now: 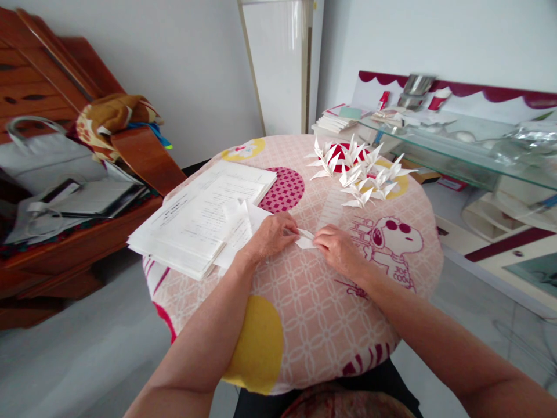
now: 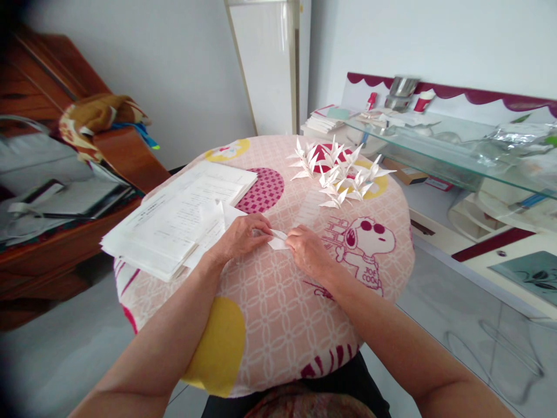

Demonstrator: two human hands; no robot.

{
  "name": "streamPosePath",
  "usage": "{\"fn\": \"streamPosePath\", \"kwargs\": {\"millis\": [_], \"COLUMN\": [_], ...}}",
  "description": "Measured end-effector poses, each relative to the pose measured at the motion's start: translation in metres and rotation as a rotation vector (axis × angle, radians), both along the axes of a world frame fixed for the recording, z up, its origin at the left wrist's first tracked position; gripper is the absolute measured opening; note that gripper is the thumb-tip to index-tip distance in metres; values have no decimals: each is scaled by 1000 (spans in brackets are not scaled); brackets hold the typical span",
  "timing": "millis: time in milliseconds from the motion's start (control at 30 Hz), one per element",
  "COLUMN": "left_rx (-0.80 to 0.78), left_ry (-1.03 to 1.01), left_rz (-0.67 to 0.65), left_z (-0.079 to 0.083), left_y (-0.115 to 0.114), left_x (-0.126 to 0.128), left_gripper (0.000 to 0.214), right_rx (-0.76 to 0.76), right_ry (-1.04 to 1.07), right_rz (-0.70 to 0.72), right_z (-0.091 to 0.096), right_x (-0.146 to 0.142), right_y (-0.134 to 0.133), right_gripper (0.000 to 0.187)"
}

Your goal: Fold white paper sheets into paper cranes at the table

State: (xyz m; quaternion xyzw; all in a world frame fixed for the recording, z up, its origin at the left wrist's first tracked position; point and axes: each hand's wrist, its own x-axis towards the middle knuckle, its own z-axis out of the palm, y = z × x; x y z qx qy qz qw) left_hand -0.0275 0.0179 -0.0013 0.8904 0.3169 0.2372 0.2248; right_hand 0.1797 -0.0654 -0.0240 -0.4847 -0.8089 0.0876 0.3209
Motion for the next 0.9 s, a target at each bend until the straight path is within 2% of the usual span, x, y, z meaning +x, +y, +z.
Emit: {"fn": "streamPosePath", "kwargs": {"millis": [367, 500, 700, 900], "left_rx": [-5, -18, -9, -23], "left_ry": [-23, -31, 67, 100], "left_rz": [-40, 1, 112, 102], "left_z": [4, 5, 12, 14], "left_y": [3, 3, 0, 2], "left_x": [-8, -8, -8, -12], "left_gripper": [10, 8, 7, 10], "right_rx": [-27, -42, -64, -72], "right_ry": [4, 4, -4, 2], "right_rz": [29, 43, 25, 12], "right_z": [-1, 0, 2, 3], "right_x": [1, 2, 2, 1], "right_y": [1, 1, 1, 1], "right_gripper": [25, 25, 27, 31]}}
